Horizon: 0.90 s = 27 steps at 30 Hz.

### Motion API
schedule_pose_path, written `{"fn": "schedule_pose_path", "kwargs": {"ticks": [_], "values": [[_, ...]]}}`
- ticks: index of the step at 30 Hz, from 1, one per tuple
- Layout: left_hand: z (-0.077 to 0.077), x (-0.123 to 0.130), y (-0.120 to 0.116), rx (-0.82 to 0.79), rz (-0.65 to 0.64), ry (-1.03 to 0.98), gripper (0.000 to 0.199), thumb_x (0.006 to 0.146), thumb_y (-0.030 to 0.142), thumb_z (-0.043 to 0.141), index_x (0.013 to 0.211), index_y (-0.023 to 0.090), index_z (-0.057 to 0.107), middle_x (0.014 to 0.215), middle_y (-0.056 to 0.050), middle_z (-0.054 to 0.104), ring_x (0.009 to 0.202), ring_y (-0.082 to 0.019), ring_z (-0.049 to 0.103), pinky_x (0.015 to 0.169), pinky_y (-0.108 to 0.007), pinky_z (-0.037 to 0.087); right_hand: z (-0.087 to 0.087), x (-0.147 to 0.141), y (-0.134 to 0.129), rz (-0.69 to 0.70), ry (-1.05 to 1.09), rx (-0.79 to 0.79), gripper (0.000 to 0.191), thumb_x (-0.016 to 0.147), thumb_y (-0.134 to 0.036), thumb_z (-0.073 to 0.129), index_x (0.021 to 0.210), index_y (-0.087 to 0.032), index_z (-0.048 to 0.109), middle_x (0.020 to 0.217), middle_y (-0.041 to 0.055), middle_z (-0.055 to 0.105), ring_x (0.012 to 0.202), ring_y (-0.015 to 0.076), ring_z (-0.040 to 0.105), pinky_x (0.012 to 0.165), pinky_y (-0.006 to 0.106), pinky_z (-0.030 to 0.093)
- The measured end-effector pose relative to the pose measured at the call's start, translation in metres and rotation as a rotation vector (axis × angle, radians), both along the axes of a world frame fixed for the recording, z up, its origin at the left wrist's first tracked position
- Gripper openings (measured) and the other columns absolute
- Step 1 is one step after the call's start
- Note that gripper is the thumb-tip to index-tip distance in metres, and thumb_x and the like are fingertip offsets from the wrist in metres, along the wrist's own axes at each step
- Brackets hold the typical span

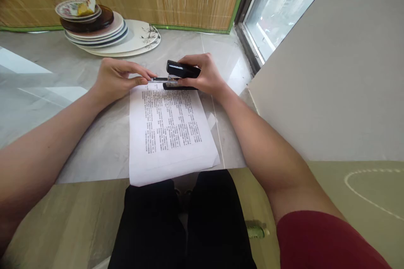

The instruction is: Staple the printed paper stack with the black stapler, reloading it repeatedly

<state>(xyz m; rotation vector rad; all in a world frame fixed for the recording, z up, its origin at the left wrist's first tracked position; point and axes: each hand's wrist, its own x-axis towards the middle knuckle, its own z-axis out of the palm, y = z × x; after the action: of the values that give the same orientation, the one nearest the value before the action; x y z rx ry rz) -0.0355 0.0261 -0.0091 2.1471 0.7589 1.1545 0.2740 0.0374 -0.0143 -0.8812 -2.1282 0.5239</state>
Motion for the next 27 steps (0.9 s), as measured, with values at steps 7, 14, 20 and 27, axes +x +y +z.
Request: {"fn": "schedule_pose_path", "kwargs": {"ticks": [7,14,20,27], "values": [[-0.009,0.010,0.011,-0.046,-0.154,-0.001,0.074,0.061,0.058,0.106,0.110,0.028,0.060,0.099,0.005,0.080,0.093,-0.016,0.076,0.089,-0.036,0.061,0.001,-0.034,-0.023,0.149,0.002,0.028,0.036,0.084,-0.037,0.085,0.115,-0.021,0.075,0.096,0.0041,0.073,0.096,0.0253,0.069,0.090,0.043,0.062],[-0.010,0.008,0.009,0.121,0.019,0.029,0.060,0.077,0.067,0.095,0.111,0.025,0.066,0.106,-0.002,0.076,0.094,-0.018,0.072,0.084,-0.037,0.055,0.002,-0.038,-0.024,0.023,-0.014,0.064,0.034,0.088,-0.037,0.082,0.119,-0.025,0.074,0.104,0.0051,0.077,0.097,0.0258,0.071,0.097,0.047,0.062],[-0.007,0.006,0.002,0.149,0.067,0.414,0.046,0.100,0.053,0.072,0.138,0.026,0.070,0.144,-0.010,0.072,0.131,-0.029,0.067,0.114,-0.049,0.051,0.001,0.000,0.003,-0.266,0.068,0.151,0.038,0.091,-0.042,0.079,0.124,-0.026,0.073,0.105,0.0052,0.077,0.102,0.0298,0.073,0.094,0.049,0.064],[-0.005,-0.001,0.002,0.214,0.061,0.655,0.028,0.101,0.033,0.059,0.117,0.024,0.079,0.147,-0.012,0.071,0.138,-0.033,0.064,0.124,-0.059,0.041,-0.002,0.031,0.011,-0.302,0.003,0.073,0.033,0.080,-0.042,0.087,0.109,-0.027,0.082,0.102,0.0039,0.083,0.095,0.0300,0.079,0.101,0.053,0.060]]}}
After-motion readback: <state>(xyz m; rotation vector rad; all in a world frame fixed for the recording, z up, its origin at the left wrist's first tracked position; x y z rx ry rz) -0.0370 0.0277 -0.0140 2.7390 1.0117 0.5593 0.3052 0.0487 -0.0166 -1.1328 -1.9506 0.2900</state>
